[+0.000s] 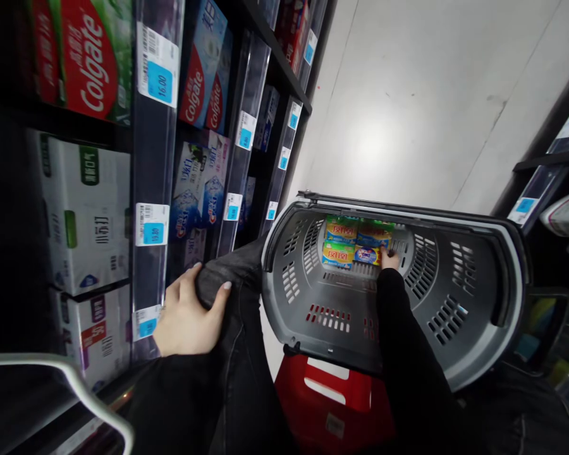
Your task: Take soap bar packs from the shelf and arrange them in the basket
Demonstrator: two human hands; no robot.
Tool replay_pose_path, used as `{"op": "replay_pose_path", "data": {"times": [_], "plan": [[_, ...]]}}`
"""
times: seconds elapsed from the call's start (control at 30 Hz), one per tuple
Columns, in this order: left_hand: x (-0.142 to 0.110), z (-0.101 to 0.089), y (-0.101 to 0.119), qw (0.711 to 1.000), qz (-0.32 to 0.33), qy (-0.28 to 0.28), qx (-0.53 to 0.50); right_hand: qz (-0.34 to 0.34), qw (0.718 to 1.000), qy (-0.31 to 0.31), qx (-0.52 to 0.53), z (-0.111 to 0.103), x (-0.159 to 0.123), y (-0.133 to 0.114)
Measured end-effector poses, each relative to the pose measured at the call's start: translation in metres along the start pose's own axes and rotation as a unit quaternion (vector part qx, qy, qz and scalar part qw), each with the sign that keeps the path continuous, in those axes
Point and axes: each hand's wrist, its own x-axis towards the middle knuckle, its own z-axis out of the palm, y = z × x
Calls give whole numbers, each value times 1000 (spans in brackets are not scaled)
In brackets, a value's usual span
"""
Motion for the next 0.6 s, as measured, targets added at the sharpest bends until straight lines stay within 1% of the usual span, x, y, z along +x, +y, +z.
{"op": "replay_pose_path", "data": {"times": [0.07,0.1,0.17,0.23,0.37,0.5,0.53,0.6], "plan": [[0,0,0,1000,-2,0,3,-32,999,30,8,-4,5,-6],[0,0,0,1000,-3,0,3,-53,998,33,9,-6,7,-10],[0,-1,0,1000,-3,0,2,-83,996,20,2,-8,10,-16],[-1,-2,2,1000,-2,-1,-1,-96,995,7,-18,-10,11,-21],[0,0,5,1000,-2,-4,-1,-123,990,1,-64,-14,10,-25],[-1,-2,1,1000,-4,0,-5,-133,987,-28,-84,-23,13,-28],[-3,-3,0,1000,4,11,-7,-128,988,-39,-77,-24,15,-30],[-11,-4,0,997,46,61,-7,-105,991,-55,-61,-25,20,-35]]}}
